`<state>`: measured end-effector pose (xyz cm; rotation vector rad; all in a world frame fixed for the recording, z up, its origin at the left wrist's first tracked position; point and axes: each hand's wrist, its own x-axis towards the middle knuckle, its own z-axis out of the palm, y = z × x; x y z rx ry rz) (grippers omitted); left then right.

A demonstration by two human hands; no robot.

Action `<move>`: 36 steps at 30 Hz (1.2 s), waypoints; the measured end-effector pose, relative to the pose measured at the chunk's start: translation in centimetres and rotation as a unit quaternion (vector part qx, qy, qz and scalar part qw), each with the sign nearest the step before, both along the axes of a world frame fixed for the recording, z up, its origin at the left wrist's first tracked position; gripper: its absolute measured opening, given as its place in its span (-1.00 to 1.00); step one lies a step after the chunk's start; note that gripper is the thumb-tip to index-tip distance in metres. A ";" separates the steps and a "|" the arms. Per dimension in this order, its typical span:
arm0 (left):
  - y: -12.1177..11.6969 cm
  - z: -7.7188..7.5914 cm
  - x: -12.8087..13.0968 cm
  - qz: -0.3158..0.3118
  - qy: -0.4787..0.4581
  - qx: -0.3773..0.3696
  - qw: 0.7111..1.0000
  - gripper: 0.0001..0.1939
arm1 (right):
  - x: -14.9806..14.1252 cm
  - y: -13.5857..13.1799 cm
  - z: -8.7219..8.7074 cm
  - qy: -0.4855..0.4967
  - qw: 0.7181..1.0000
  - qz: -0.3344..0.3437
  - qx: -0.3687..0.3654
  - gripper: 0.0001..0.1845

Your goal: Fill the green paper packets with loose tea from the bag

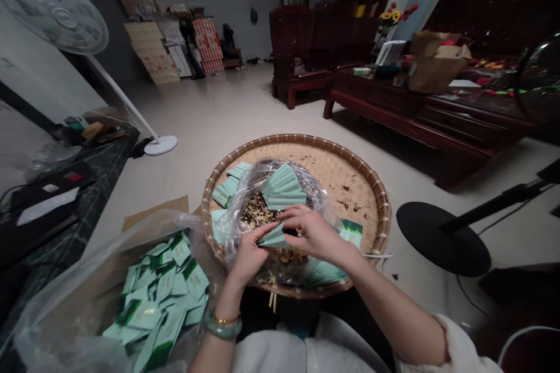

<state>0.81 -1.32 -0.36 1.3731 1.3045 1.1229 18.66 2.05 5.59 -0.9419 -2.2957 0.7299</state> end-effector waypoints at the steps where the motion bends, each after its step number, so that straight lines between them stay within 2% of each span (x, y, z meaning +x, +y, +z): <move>1: 0.0 -0.1 0.0 0.004 -0.001 -0.001 1.000 -0.58 | 0.1 0.1 0.2 0.021 1.000 -0.004 -0.012 -0.87; 6: 0.2 0.1 0.1 -0.009 -0.006 0.003 1.000 -0.63 | 0.9 0.6 1.1 0.089 0.993 0.012 -0.078 -0.83; 9: 0.2 0.5 0.4 -0.016 -0.007 0.002 1.000 -0.66 | 0.9 0.8 1.0 0.097 0.991 -0.009 -0.093 -0.82; 14: 0.1 0.6 0.4 -0.020 -0.002 -0.003 1.000 -0.71 | 0.5 0.6 0.6 0.029 0.997 -0.003 -0.067 -0.69; 19: 0.0 0.3 0.6 -0.043 0.008 -0.002 0.999 -0.69 | 0.5 0.4 0.5 -0.079 0.995 0.063 -0.024 -0.81; 24: -0.1 0.7 0.8 -0.075 0.026 -0.013 0.997 -0.78 | 0.5 0.5 0.3 -0.074 0.996 -0.041 -0.006 -0.86; 26: -0.1 0.8 0.7 -0.074 0.028 -0.012 0.997 -0.77 | 0.5 0.6 0.2 -0.035 0.998 -0.049 0.005 -0.90; 30: -0.1 0.9 0.6 -0.066 0.019 -0.013 0.998 -0.75 | 0.6 0.8 0.2 0.014 0.999 0.045 0.007 -0.94; 36: -0.3 1.2 0.7 -0.077 0.022 -0.041 0.996 -0.81 | 0.6 1.3 0.6 -0.061 0.988 0.137 -0.040 -0.82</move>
